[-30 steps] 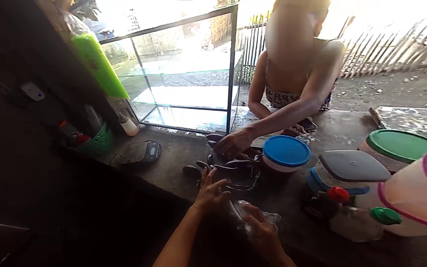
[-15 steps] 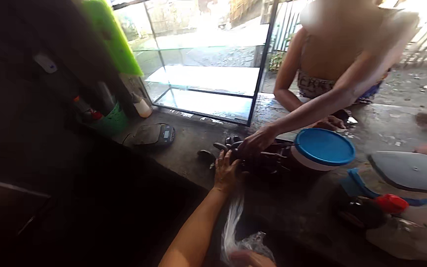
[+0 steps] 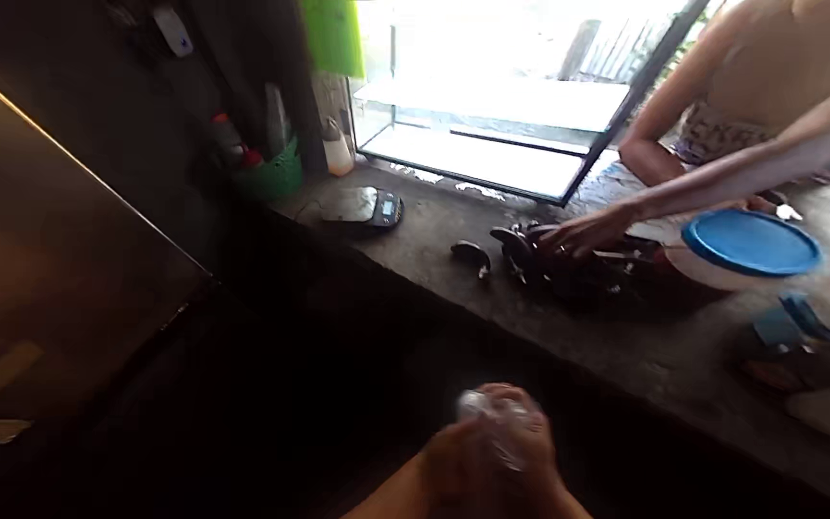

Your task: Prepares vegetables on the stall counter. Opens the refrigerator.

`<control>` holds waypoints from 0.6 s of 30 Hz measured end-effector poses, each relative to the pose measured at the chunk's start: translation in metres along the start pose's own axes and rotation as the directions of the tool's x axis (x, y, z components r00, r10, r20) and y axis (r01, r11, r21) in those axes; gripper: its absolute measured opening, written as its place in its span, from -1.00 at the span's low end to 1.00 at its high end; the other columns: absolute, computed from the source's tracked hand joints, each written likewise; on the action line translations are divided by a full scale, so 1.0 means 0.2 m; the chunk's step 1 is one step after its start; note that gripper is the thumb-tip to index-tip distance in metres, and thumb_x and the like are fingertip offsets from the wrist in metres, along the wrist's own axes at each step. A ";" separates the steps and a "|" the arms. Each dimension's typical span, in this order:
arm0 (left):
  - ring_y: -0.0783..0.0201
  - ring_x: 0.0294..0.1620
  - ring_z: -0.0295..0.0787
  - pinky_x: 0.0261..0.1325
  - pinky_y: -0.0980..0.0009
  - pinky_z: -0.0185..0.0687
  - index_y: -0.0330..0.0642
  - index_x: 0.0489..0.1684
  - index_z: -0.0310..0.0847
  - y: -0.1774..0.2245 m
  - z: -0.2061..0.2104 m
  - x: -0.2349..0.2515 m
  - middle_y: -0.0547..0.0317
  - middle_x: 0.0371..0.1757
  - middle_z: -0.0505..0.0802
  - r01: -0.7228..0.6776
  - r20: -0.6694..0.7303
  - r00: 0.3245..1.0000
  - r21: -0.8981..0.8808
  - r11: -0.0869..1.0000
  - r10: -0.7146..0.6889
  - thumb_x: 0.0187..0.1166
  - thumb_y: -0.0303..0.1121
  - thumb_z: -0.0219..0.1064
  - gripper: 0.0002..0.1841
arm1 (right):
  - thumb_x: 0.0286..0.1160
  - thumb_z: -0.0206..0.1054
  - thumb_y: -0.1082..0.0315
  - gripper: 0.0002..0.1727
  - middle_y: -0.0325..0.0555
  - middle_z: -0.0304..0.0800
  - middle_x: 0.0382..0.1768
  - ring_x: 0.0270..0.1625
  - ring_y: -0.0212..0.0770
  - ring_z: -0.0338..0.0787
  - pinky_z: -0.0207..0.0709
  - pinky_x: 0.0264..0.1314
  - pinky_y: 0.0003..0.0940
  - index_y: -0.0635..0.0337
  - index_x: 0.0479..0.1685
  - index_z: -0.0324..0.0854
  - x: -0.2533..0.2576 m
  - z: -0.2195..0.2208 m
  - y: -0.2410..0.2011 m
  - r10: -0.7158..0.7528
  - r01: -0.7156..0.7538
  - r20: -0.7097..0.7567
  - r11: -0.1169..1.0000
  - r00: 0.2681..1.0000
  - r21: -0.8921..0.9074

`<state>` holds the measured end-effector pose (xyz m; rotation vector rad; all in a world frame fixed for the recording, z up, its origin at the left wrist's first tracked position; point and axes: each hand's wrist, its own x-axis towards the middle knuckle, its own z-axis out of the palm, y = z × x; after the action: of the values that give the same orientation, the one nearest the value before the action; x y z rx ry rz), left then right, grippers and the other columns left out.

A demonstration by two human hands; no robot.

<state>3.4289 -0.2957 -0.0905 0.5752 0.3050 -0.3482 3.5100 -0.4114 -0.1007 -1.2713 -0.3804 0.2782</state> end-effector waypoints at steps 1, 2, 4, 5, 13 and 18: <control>0.17 -0.04 0.88 0.05 0.15 0.81 -0.11 0.10 0.64 -0.04 -0.06 -0.09 0.08 -0.09 0.91 -0.014 -0.087 0.996 -0.113 0.994 0.004 0.78 -0.15 -0.03 -0.66 | 0.42 0.19 0.52 -0.79 -0.04 0.84 0.00 0.18 -0.27 0.79 0.65 0.34 -0.32 0.45 -0.15 0.70 -0.10 0.07 0.08 -0.007 0.015 0.089 0.996 0.996 -0.089; 0.17 -0.11 0.89 0.00 0.19 0.82 -0.14 -0.01 0.68 -0.07 -0.14 -0.18 0.05 -0.16 0.92 -0.047 -0.160 0.987 -0.218 0.975 0.012 0.78 -0.25 -0.10 -0.64 | 0.51 0.18 0.46 -0.74 -0.01 0.81 0.09 0.25 -0.29 0.75 0.62 0.40 -0.33 0.44 -0.02 0.70 -0.20 0.14 0.16 0.006 0.022 0.181 0.988 0.983 -0.153; 0.17 -0.20 0.90 -0.06 0.22 0.84 -0.19 -0.13 0.67 -0.15 -0.29 -0.39 0.01 -0.26 0.91 -0.146 -0.340 0.940 -0.328 0.934 0.027 0.86 -0.25 -0.25 -0.53 | 0.64 0.19 0.24 -0.59 0.00 0.72 0.28 0.35 -0.30 0.68 0.55 0.50 -0.32 0.36 0.28 0.62 -0.41 0.27 0.26 0.132 -0.048 0.363 0.972 0.922 -0.231; 0.19 -0.27 0.89 -0.14 0.24 0.85 -0.19 -0.18 0.64 -0.19 -0.37 -0.49 0.03 -0.32 0.89 -0.203 -0.450 0.893 -0.339 0.919 0.031 0.87 -0.24 -0.28 -0.51 | 0.64 0.20 0.14 -0.48 0.05 0.67 0.39 0.46 -0.23 0.63 0.46 0.61 -0.25 0.31 0.44 0.54 -0.50 0.33 0.27 0.222 -0.076 0.455 0.946 0.862 -0.316; 0.17 -0.42 0.82 -0.32 0.23 0.80 -0.23 -0.24 0.53 -0.37 -0.68 -0.93 0.03 -0.43 0.82 -0.109 -0.720 0.689 -0.214 0.971 -0.081 0.72 -0.42 -0.07 -0.76 | 0.61 0.36 0.19 -0.55 0.23 0.58 0.53 0.40 0.33 0.68 0.45 0.40 0.39 0.22 0.39 0.65 -0.99 0.61 0.36 0.582 0.172 0.590 0.616 0.560 -0.769; -0.05 -0.01 0.84 0.06 -0.05 0.76 -0.27 0.22 0.54 -0.48 -0.65 -0.96 -0.13 -0.03 0.86 0.326 -0.473 0.827 -0.040 0.944 -0.305 0.83 -0.14 -0.09 -0.59 | 0.50 0.42 0.32 -0.48 0.27 0.78 0.19 0.27 0.15 0.79 0.56 0.43 0.15 0.27 0.45 0.53 -1.03 0.37 0.37 0.647 -0.310 0.313 0.663 0.695 -0.681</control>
<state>3.1949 -0.2528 -0.1679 0.6503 0.8783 -0.5354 3.2919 -0.4110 -0.1794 -1.9125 -0.6174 1.0953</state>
